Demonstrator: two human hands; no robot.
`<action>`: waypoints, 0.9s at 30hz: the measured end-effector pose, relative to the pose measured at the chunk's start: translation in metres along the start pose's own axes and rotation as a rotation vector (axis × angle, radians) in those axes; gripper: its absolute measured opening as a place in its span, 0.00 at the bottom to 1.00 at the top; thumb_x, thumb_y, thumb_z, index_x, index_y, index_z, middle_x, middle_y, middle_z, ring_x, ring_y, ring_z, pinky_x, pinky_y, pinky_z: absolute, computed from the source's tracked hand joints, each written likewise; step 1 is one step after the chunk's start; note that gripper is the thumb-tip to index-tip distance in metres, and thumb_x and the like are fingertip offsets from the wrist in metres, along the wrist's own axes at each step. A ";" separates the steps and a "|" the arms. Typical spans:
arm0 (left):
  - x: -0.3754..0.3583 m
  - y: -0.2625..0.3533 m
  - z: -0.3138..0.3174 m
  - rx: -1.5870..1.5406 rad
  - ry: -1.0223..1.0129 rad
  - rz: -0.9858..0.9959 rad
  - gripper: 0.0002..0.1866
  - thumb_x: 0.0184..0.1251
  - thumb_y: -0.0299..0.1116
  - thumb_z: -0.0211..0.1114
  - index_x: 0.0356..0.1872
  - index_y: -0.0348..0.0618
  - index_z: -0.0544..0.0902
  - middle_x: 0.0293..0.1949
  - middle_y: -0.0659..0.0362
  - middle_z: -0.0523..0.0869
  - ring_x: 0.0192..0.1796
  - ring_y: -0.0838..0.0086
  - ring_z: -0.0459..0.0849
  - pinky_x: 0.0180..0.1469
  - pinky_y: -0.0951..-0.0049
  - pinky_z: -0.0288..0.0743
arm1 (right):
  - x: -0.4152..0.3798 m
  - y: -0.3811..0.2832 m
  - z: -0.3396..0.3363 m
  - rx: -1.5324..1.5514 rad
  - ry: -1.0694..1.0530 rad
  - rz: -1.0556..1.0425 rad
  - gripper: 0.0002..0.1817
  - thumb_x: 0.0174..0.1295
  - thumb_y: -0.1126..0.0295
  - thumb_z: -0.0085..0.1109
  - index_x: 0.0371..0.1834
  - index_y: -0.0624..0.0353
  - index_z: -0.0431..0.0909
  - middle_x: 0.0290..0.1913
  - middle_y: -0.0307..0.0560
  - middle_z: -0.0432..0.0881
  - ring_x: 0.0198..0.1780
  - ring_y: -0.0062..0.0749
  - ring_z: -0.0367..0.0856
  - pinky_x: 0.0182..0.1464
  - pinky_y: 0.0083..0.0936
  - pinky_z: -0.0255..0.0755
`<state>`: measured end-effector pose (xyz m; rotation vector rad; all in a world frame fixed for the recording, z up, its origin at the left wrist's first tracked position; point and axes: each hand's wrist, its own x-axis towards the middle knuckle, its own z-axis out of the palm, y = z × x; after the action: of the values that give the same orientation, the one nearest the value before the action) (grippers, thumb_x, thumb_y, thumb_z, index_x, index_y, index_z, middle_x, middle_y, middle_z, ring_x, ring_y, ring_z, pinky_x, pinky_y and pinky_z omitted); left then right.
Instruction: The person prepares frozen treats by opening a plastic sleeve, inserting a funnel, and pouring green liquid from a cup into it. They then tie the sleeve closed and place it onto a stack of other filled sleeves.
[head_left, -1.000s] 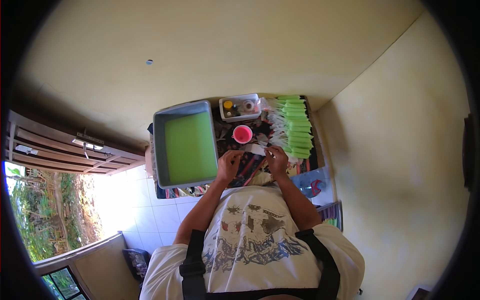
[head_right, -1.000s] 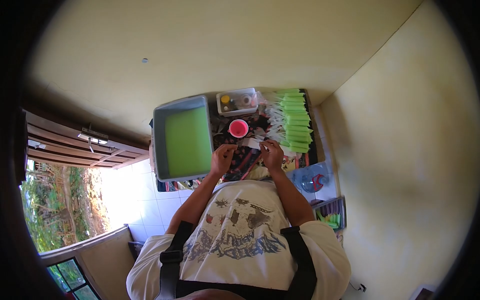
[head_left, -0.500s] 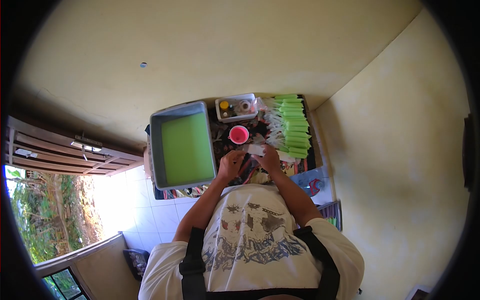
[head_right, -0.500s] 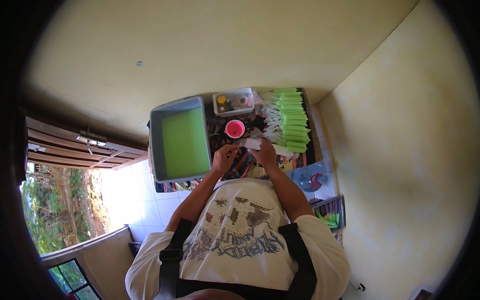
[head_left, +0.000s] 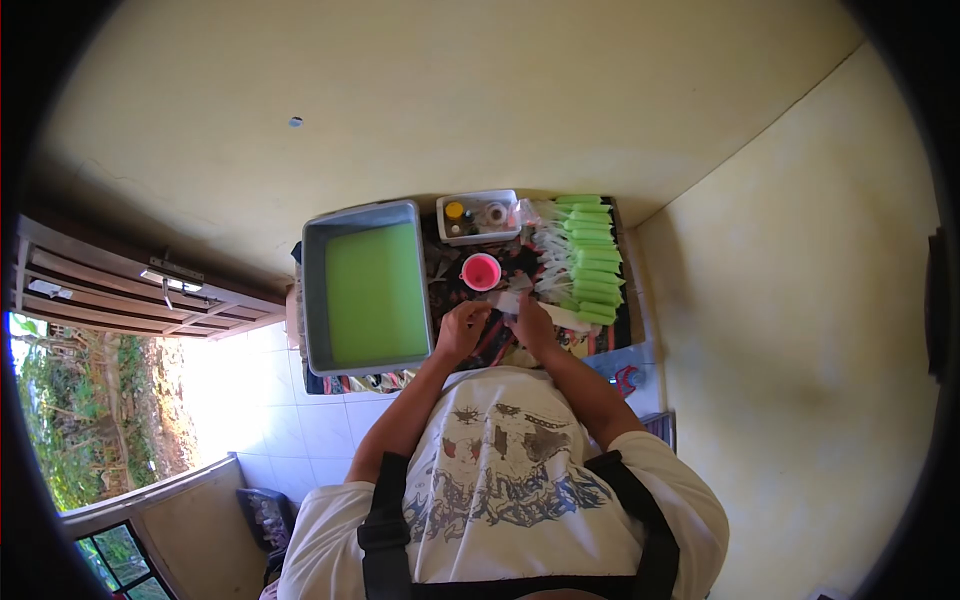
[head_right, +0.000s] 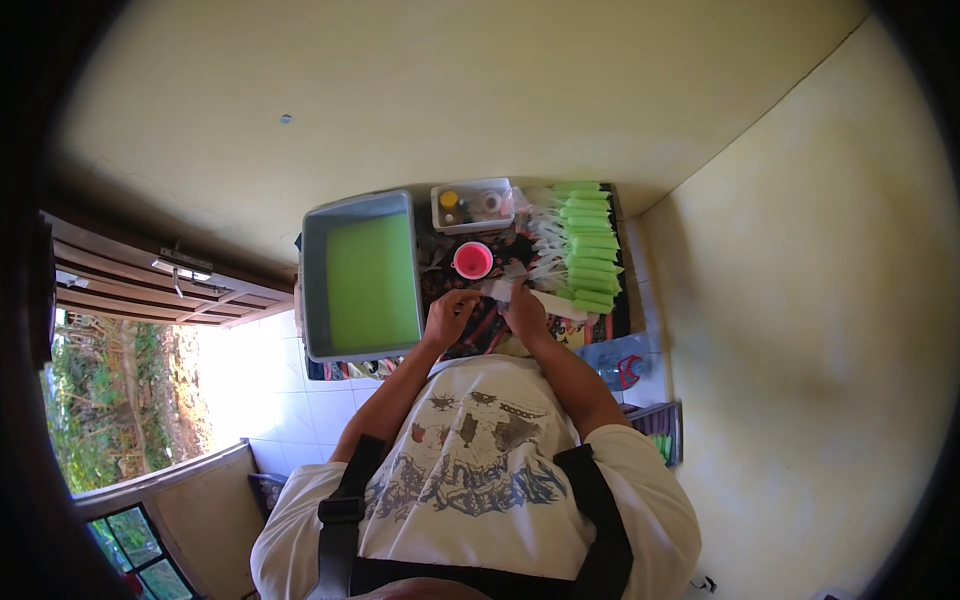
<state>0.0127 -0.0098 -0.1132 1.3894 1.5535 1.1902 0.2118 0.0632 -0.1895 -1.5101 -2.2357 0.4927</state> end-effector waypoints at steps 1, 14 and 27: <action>0.002 0.000 0.000 -0.001 -0.013 -0.015 0.11 0.78 0.24 0.68 0.56 0.38 0.92 0.48 0.52 0.95 0.45 0.68 0.96 0.51 0.66 0.91 | 0.001 0.010 0.012 0.003 0.000 0.005 0.28 0.60 0.69 0.74 0.62 0.57 0.73 0.35 0.59 0.89 0.42 0.63 0.90 0.46 0.57 0.83; 0.026 0.058 -0.010 0.112 0.025 0.287 0.15 0.69 0.20 0.73 0.56 0.38 0.90 0.52 0.48 0.92 0.50 0.58 0.95 0.52 0.63 0.89 | 0.046 -0.060 -0.127 0.533 -0.114 0.095 0.24 0.60 0.73 0.77 0.59 0.58 0.81 0.39 0.47 0.94 0.42 0.36 0.96 0.49 0.32 0.87; 0.017 0.125 -0.038 0.031 0.155 0.137 0.13 0.66 0.29 0.82 0.48 0.38 0.92 0.43 0.54 0.93 0.38 0.67 0.93 0.43 0.66 0.86 | 0.071 -0.137 -0.207 0.650 -0.110 -0.231 0.45 0.55 0.77 0.84 0.79 0.54 0.75 0.50 0.48 0.91 0.44 0.30 0.95 0.49 0.30 0.87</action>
<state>0.0138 -0.0010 0.0179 1.4737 1.6093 1.3906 0.1842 0.0951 0.0647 -0.8981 -1.9994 1.1130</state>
